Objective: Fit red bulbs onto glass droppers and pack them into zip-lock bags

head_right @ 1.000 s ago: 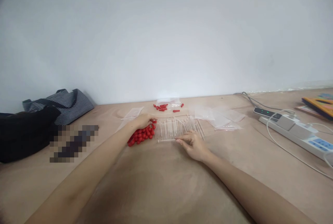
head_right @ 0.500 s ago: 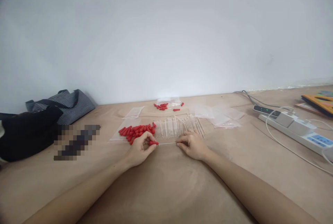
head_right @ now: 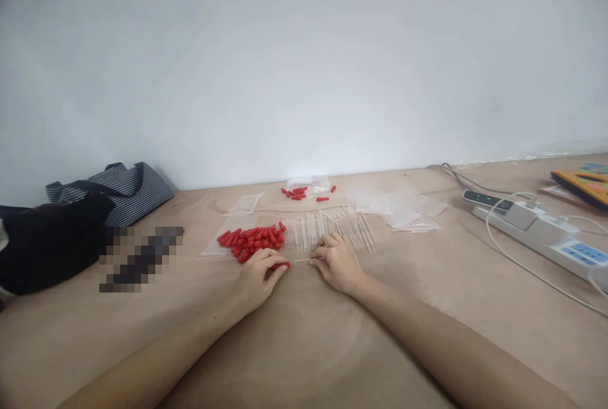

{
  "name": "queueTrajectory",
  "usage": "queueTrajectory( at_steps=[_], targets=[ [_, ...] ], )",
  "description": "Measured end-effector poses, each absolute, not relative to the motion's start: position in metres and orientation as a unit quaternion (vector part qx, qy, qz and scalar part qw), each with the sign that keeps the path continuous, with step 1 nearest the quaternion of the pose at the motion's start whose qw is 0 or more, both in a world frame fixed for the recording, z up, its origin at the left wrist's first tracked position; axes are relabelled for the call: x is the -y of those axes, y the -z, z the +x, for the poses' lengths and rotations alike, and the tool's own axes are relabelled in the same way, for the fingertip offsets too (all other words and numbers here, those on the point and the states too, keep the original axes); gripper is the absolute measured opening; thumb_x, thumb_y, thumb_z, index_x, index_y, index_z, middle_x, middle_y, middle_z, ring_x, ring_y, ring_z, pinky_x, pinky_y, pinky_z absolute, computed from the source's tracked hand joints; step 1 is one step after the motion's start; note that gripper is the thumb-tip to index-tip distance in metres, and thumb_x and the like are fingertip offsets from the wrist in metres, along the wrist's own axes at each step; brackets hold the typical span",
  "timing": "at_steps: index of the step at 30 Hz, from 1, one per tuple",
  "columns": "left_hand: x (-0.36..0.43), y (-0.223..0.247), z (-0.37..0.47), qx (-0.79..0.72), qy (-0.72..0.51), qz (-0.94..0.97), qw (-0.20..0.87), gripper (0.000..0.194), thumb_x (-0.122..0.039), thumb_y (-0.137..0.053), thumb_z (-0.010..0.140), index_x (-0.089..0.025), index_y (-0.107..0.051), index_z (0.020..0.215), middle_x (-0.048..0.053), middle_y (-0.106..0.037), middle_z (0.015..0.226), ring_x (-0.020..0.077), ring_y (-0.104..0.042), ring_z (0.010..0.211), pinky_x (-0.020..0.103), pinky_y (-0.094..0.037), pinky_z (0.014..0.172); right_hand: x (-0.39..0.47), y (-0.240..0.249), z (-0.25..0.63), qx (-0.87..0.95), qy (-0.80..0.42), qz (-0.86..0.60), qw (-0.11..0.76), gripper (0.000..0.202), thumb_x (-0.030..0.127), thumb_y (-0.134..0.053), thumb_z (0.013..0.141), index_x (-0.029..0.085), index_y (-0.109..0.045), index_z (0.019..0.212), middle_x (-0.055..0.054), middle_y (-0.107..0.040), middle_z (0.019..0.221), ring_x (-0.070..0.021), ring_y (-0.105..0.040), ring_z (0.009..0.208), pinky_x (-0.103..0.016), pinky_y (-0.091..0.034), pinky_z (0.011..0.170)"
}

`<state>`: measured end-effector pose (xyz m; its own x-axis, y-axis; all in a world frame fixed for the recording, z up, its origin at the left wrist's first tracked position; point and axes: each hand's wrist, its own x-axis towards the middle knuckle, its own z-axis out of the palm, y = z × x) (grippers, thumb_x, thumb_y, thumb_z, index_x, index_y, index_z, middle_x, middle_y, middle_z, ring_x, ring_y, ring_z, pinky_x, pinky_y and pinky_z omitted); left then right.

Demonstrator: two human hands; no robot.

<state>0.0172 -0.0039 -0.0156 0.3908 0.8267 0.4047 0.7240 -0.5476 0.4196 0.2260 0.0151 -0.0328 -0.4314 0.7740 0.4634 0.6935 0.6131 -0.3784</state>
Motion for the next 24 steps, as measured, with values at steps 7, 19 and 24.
queueTrajectory(
  at_steps=[7, 19, 24],
  targets=[
    [0.0, 0.016, 0.023, -0.479, -0.339, 0.775, 0.234, 0.012, -0.022, -0.048, 0.08, -0.018, -0.056, 0.087, 0.0, -0.062, 0.078, 0.0138, -0.056, 0.069, 0.024, -0.045, 0.063, -0.006, 0.031, 0.226, 0.819, -0.088, -0.436, 0.362, 0.012, 0.021, -0.044, 0.083, 0.018, -0.054, 0.078, -0.001, -0.062, 0.075, -0.0134, -0.054, 0.07, -0.033, -0.031, 0.076],
    [-0.001, 0.015, 0.025, -0.472, -0.355, 0.77, 0.239, 0.01, -0.021, -0.048, 0.078, -0.017, -0.056, 0.084, -0.001, -0.059, 0.072, 0.0119, -0.052, 0.062, 0.021, -0.041, 0.057, -0.005, 0.034, 0.224, 0.831, -0.126, -0.409, 0.356, 0.016, 0.025, -0.044, 0.085, 0.021, -0.059, 0.084, 0.0, -0.065, 0.076, -0.0124, -0.055, 0.067, -0.034, -0.027, 0.078],
    [0.0, 0.013, 0.026, -0.481, -0.341, 0.774, 0.23, 0.013, -0.024, -0.05, 0.078, -0.018, -0.059, 0.085, -0.002, -0.061, 0.071, 0.011, -0.052, 0.057, 0.021, -0.041, 0.054, -0.002, 0.031, 0.224, 0.835, -0.127, -0.396, 0.361, 0.015, 0.025, -0.046, 0.084, 0.022, -0.061, 0.086, 0.0, -0.064, 0.076, -0.0118, -0.055, 0.068, -0.032, -0.027, 0.077]
  ],
)
